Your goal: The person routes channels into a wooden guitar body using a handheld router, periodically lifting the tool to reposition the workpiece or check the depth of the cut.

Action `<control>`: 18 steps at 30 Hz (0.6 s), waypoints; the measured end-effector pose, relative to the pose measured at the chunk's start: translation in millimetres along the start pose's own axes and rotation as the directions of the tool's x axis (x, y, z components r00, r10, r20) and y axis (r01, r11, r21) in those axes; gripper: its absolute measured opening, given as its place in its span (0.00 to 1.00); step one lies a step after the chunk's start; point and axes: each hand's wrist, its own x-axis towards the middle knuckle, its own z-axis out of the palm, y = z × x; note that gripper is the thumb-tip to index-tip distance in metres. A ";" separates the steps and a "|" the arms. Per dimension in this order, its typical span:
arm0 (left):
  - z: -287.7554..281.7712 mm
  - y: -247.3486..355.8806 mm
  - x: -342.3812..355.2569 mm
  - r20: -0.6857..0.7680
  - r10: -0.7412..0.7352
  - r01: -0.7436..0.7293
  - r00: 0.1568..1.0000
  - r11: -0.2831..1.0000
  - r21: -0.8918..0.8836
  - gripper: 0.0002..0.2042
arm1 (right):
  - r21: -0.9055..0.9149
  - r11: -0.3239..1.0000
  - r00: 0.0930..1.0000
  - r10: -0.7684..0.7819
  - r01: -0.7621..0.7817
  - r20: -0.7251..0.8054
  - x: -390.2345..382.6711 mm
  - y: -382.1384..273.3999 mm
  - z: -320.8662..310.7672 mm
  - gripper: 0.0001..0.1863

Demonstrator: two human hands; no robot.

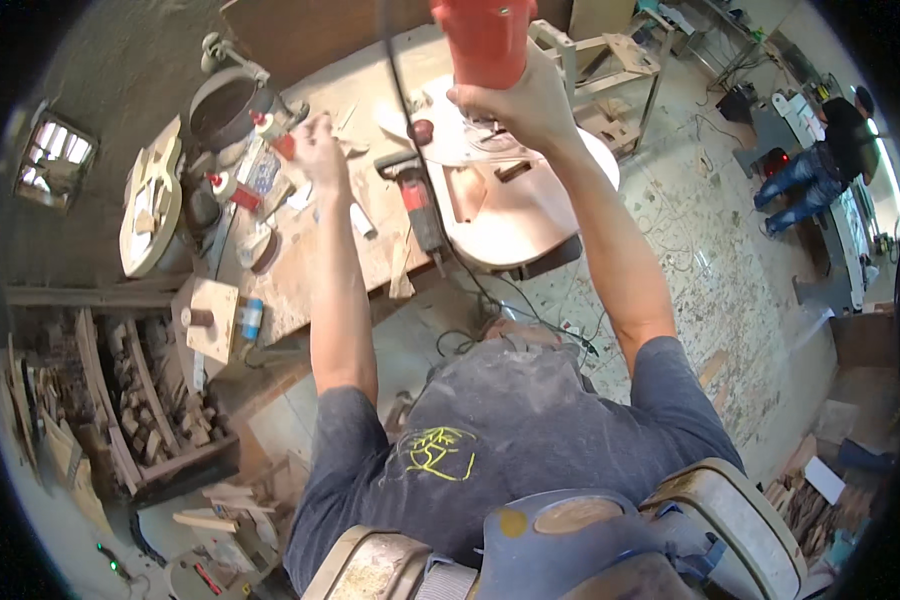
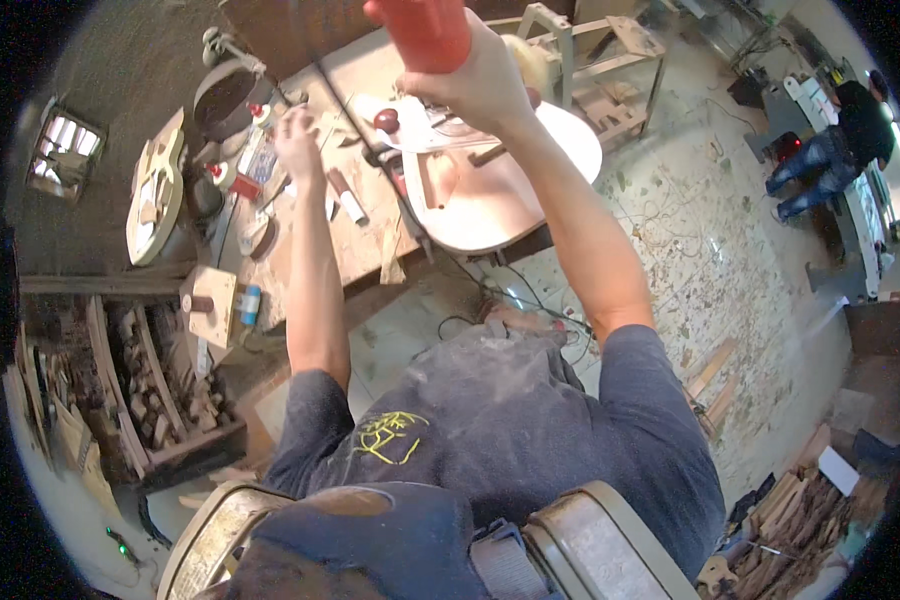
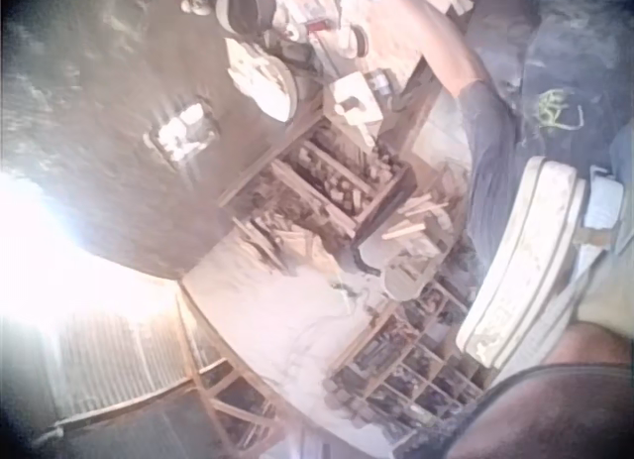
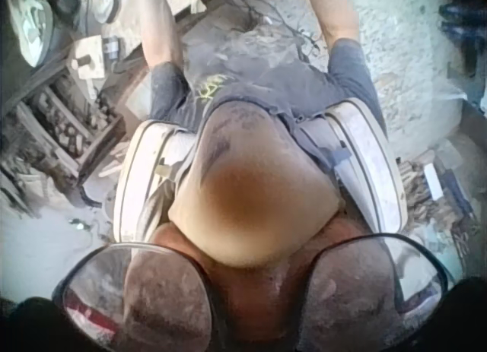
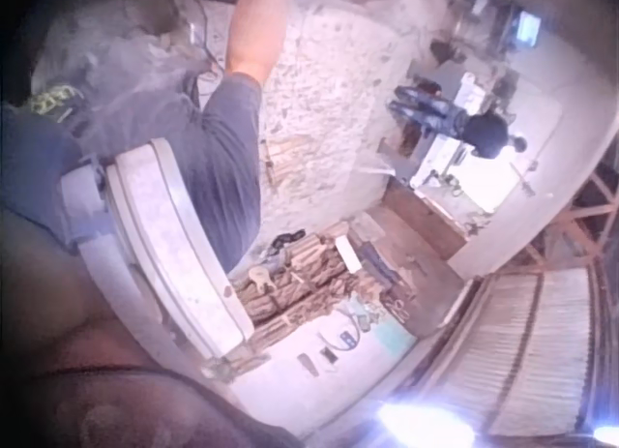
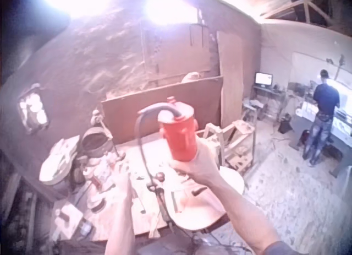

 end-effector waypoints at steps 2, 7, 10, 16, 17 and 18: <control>17.4 77.1 -8.5 0.037 0.188 -0.176 0.981 0.960 -0.216 0.12 | -0.226 0.962 0.985 -0.166 0.153 -0.040 -3.8 -25.6 -18.5 0.31; 14.3 245.5 -58.7 0.252 0.732 -0.697 0.633 0.681 -0.225 0.10 | -0.523 0.799 0.946 -0.320 0.296 0.047 -18.9 -63.1 -41.4 0.30; 18.7 275.7 -82.5 0.439 0.634 -0.691 0.637 0.722 -0.040 0.09 | -0.640 0.686 0.916 -0.394 0.346 0.073 -26.7 -66.1 -50.4 0.29; 24.3 281.1 -78.0 0.576 0.437 -0.570 0.691 0.819 0.063 0.18 | -0.726 0.549 0.861 -0.494 0.414 0.118 -38.5 -80.1 -56.0 0.25; 25.7 284.5 -76.1 0.569 0.465 -0.611 0.678 0.787 0.086 0.18 | -0.744 0.535 0.866 -0.486 0.399 0.115 -39.3 -86.3 -57.8 0.25; 25.1 288.0 -78.3 0.563 0.492 -0.650 0.664 0.752 0.109 0.18 | -0.788 0.494 0.875 -0.472 0.367 0.112 -42.8 -89.0 -60.6 0.26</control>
